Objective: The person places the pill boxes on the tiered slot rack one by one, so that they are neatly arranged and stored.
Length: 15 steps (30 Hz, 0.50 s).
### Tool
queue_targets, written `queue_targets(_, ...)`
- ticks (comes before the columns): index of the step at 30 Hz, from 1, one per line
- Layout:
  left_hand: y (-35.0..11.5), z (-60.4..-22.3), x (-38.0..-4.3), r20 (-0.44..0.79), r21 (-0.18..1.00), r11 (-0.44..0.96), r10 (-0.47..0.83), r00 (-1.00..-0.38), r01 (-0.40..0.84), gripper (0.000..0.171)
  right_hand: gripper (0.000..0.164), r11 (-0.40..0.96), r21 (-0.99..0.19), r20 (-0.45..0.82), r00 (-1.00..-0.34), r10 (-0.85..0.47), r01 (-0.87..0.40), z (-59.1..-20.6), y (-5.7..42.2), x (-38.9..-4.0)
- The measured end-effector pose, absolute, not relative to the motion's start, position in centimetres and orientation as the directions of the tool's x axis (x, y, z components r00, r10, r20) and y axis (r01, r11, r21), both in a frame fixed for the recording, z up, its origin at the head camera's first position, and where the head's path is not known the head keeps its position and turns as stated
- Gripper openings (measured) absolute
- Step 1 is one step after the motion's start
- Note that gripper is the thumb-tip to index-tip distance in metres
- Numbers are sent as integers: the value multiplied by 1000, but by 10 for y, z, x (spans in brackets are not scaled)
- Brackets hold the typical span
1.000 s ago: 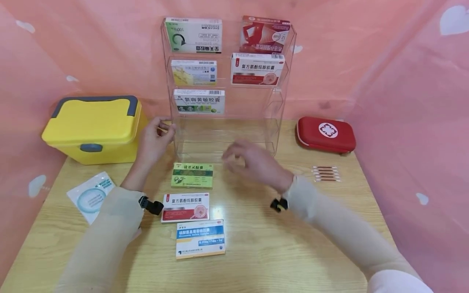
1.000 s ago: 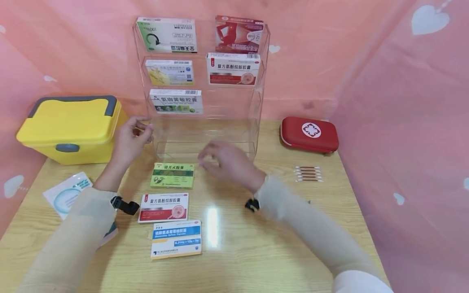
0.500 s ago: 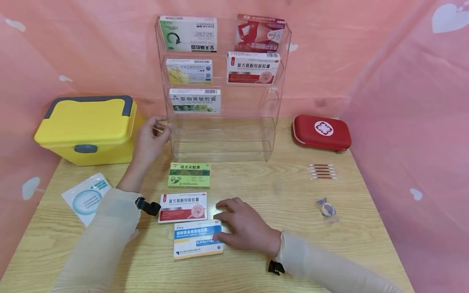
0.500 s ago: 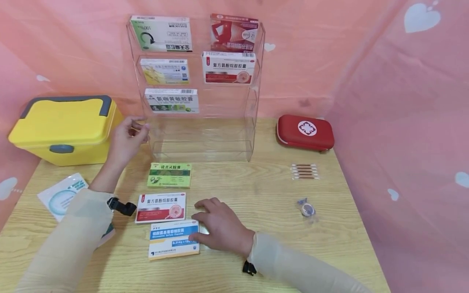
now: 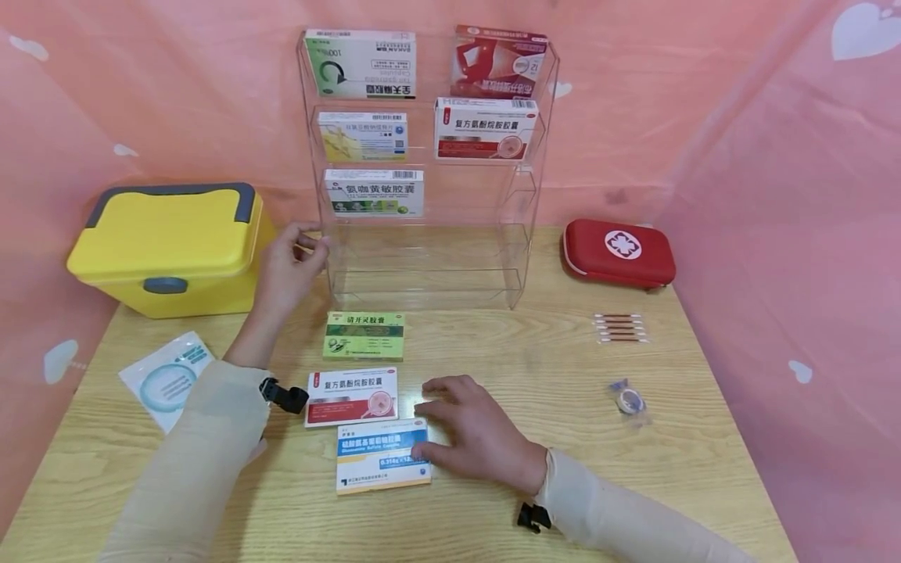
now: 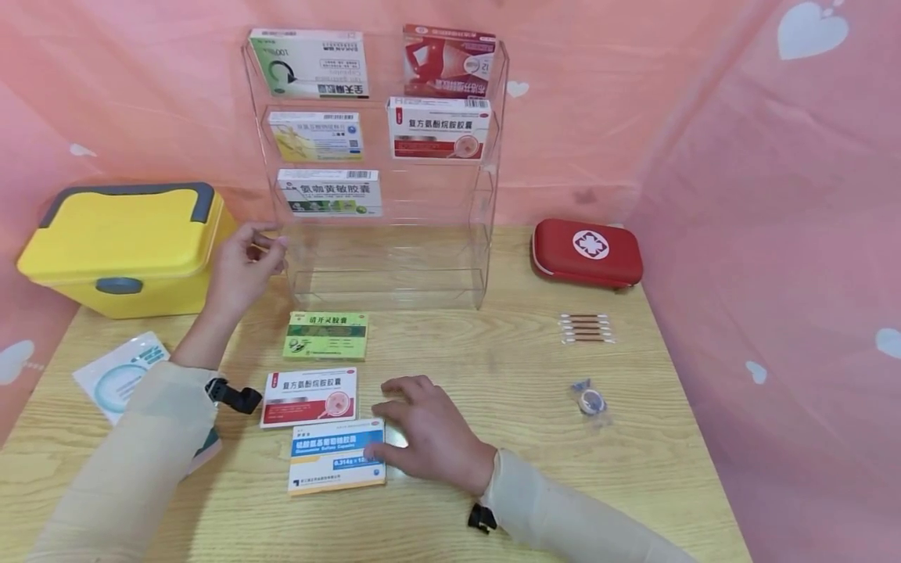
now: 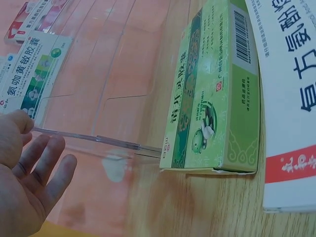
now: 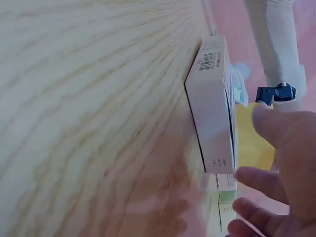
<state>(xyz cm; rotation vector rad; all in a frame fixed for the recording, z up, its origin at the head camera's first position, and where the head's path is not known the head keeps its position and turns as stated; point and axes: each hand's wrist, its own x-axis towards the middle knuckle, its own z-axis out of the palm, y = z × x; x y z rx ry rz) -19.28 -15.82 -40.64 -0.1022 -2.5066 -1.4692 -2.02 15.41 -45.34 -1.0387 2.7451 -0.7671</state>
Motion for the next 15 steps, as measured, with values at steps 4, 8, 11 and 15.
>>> queue_targets(4, -158, -406, -193, 247, 851, 490, -57, -967, 188, 34, 57, 650, -482, 25, -750, -660, -588, -456, 153, -18)
queue_targets(8, -157, -406, -193, 250, 851, 488, -56, -967, 192, 35, 47, 624, -533, 69, -764, -641, -572, -457, 152, -14)
queue_targets(11, -157, -407, -193, 242, 855, 485, -60, -968, 183, 36, 42, 573, -596, 123, -769, -627, -562, -456, 151, -10)
queue_targets(15, -157, -407, -193, 236, 857, 483, -61, -970, 179, 36, 40, 514, -660, 158, -770, -618, -548, -456, 150, -5)
